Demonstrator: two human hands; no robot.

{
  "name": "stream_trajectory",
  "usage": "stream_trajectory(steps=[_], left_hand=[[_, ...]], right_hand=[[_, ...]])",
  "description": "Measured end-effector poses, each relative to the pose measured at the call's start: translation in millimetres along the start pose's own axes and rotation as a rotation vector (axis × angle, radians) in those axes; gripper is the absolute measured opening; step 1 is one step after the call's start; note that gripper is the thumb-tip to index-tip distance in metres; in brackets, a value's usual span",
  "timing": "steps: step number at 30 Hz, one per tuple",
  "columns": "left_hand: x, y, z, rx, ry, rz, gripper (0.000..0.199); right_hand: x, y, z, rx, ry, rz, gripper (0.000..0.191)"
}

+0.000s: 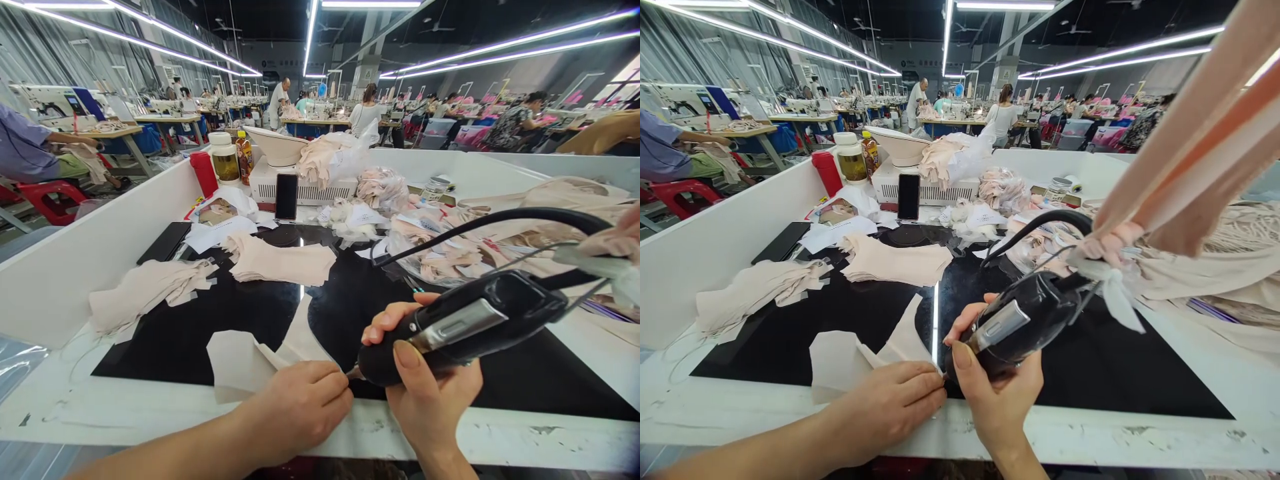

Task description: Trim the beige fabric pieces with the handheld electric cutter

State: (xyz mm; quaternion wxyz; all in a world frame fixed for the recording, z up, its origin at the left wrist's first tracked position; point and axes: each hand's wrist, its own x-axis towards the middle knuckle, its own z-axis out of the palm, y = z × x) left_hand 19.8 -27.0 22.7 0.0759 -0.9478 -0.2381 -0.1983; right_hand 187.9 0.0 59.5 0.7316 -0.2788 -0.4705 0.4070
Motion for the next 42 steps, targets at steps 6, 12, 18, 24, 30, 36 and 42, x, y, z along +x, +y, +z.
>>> stream_trajectory(steps=[6, 12, 18, 24, 30, 36, 42], left_hand=[[-11.8, -10.4, 16.4, 0.036, -0.031, -0.001, 0.017], [-20.0, -12.4, 20.2, 0.051, -0.014, -0.064, 0.024], [-18.3, -10.8, 16.1, 0.111, -0.042, -0.042, 0.019], [-20.8, -10.3, 15.3, 0.098, -0.014, -0.057, 0.022], [-22.4, -8.8, 12.5, 0.057, -0.003, -0.117, 0.024], [-24.9, -5.4, 9.5, 0.029, -0.015, -0.205, 0.021], [-24.2, -3.9, 6.5, -0.007, -0.060, -0.226, 0.029]], right_hand=[[-0.2, -1.3, 2.6, 0.022, 0.005, 0.008, 0.038], [-0.6, 0.4, 0.7, 0.018, 0.010, 0.018, 0.040], [-1.2, 0.6, -0.3, 0.010, 0.002, 0.011, 0.040], [0.2, 0.2, -0.9, -0.010, -0.017, -0.001, 0.038], [-0.5, 0.3, -1.9, -0.014, -0.004, 0.014, 0.039], [0.8, -0.2, -1.0, -0.028, 0.000, 0.012, 0.038], [3.3, -2.5, 2.0, -0.059, 0.025, 0.010, 0.039]])
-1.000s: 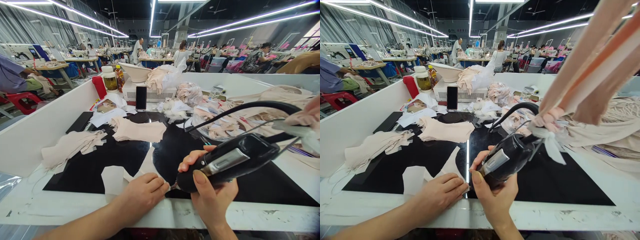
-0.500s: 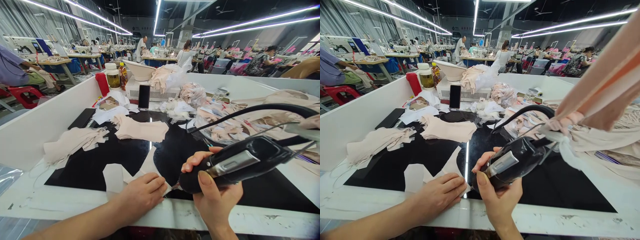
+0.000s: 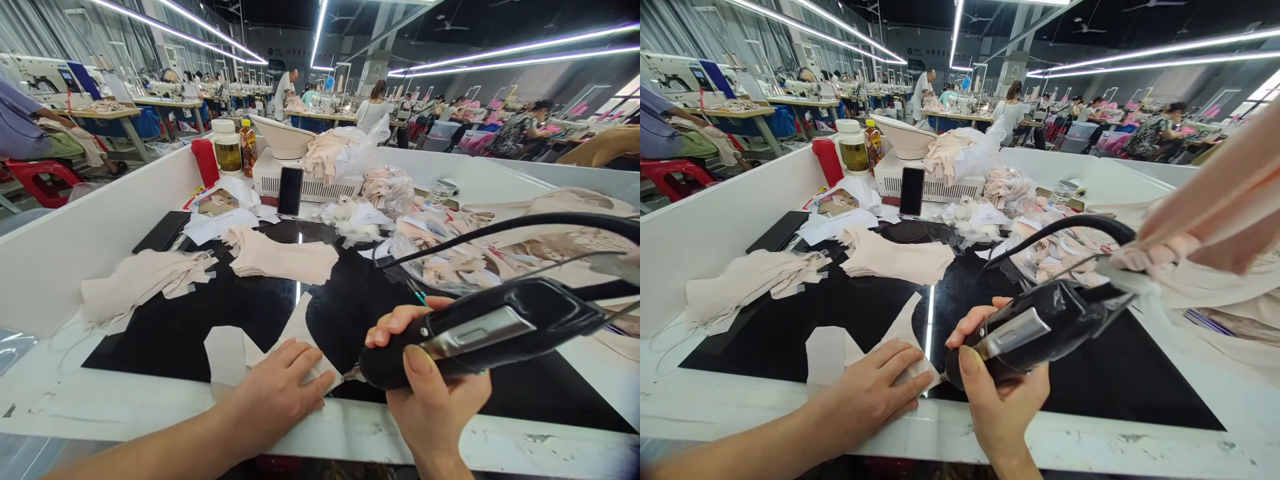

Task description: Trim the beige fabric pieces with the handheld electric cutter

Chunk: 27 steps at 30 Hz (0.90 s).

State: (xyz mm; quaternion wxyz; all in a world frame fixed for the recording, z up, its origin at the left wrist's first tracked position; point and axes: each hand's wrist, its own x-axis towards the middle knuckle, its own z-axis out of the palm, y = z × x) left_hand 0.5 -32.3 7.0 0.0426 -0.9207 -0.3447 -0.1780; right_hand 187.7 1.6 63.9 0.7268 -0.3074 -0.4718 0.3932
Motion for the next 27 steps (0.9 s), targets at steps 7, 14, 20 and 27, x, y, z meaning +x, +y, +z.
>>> stream_trajectory(steps=[7, 14, 20, 27], left_hand=[[0.6, 0.4, -4.0, -0.023, -0.013, -0.011, 0.039], [-0.2, -0.3, -3.7, -0.063, -0.025, -0.059, 0.054], [0.0, -1.3, -7.1, -0.073, -0.018, -0.072, 0.051], [0.2, -3.2, -7.3, -0.077, -0.009, -0.072, 0.046]], right_hand=[[8.3, 2.5, 10.0, 0.033, 0.019, 0.002, 0.039], [2.8, 8.5, 12.8, 0.002, -0.006, 0.017, 0.039], [5.7, 9.7, 16.4, 0.020, 0.011, 0.034, 0.037], [9.4, 16.5, 25.3, 0.005, -0.002, 0.037, 0.043]])
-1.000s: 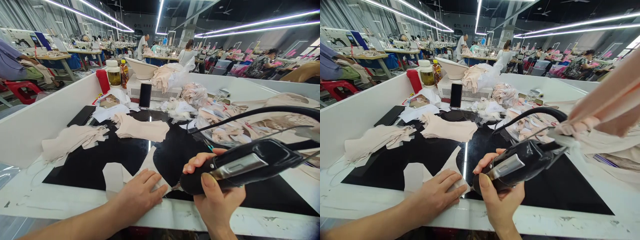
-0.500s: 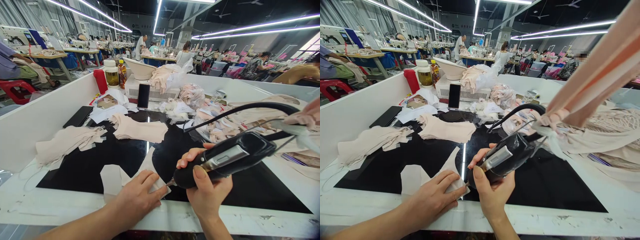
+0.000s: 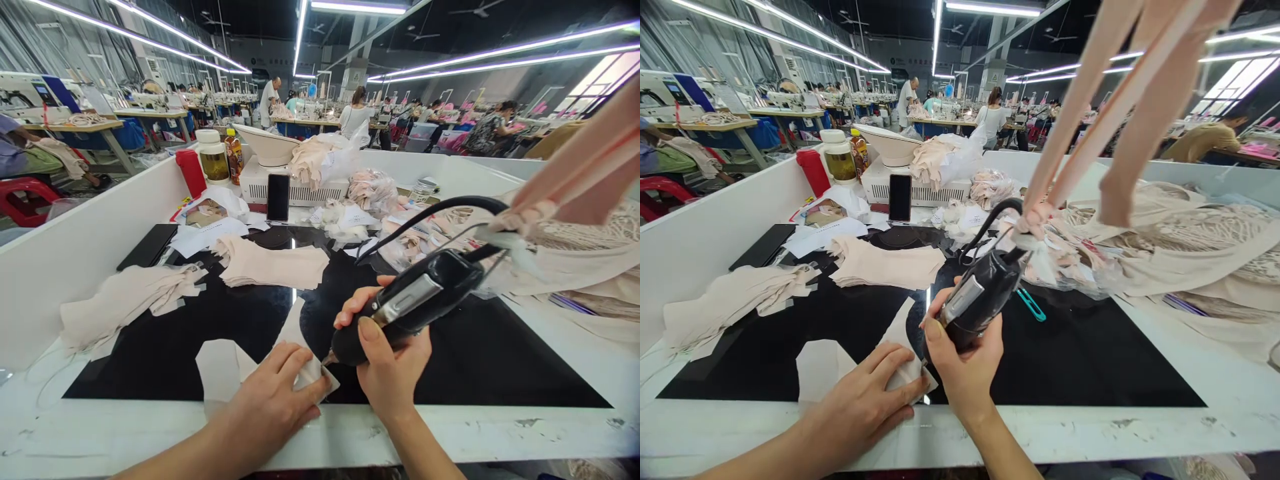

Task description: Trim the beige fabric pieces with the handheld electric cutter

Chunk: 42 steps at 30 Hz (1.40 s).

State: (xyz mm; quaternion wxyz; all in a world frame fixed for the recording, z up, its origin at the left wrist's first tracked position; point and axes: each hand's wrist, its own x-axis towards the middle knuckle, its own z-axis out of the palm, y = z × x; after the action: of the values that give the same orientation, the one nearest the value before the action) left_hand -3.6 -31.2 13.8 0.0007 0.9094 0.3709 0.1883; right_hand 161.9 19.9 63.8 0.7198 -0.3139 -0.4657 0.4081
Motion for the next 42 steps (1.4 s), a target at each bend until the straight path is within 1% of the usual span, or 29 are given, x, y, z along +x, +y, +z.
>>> stream_trajectory(steps=[2, 5, 9, 12, 15, 17, 19, 21, 24, 28, 30, 33, 42], left_hand=[[-1.3, 0.2, 1.7, 0.005, 0.004, 0.001, 0.043], [-3.7, 2.9, 4.8, 0.031, 0.018, -0.003, 0.048], [-6.7, 8.7, 5.3, 0.078, 0.023, 0.026, 0.054], [-6.4, 9.0, 1.8, 0.097, 0.029, 0.064, 0.049], [-1.5, 4.2, -1.2, 0.103, 0.078, 0.095, 0.034], [3.6, -0.4, -2.2, 0.046, 0.052, 0.107, 0.030], [8.2, -5.5, -2.7, -0.025, -0.005, 0.103, 0.029], [10.5, -10.5, -3.3, -0.070, -0.036, 0.094, 0.027], [8.6, -17.5, -5.1, -0.090, -0.048, 0.082, 0.024], [2.3, -24.7, -8.0, -0.085, -0.039, 0.115, 0.028], [0.5, -26.4, -8.7, -0.086, -0.044, 0.130, 0.030], [0.2, -26.7, -8.2, -0.086, -0.038, 0.138, 0.030], [0.2, -23.0, -5.7, -0.097, -0.003, 0.141, 0.025]], right_hand=[[0.1, 1.0, 1.8, -0.017, -0.008, -0.005, 0.040], [-1.0, 0.6, 1.9, -0.018, -0.018, -0.015, 0.035], [-5.5, -3.3, -1.1, -0.021, -0.004, -0.019, 0.039], [-8.9, -6.4, -2.9, -0.020, -0.003, -0.036, 0.037], [-10.6, -8.0, -4.3, -0.012, 0.011, -0.059, 0.035], [-10.7, -8.3, -5.5, -0.009, 0.013, -0.066, 0.036], [-10.6, -8.4, -6.5, -0.016, 0.009, -0.066, 0.036], [-10.7, -8.9, -7.0, -0.019, 0.006, -0.070, 0.034], [-11.1, -10.4, -7.2, 0.000, -0.002, -0.079, 0.036], [-12.2, -11.6, -7.8, 0.005, -0.029, -0.085, 0.035], [-12.6, -11.4, -8.2, 0.014, -0.039, -0.074, 0.035], [-12.2, -10.4, -7.8, 0.041, -0.014, -0.057, 0.037], [-4.7, -2.6, -2.3, 0.056, 0.002, -0.039, 0.036]])
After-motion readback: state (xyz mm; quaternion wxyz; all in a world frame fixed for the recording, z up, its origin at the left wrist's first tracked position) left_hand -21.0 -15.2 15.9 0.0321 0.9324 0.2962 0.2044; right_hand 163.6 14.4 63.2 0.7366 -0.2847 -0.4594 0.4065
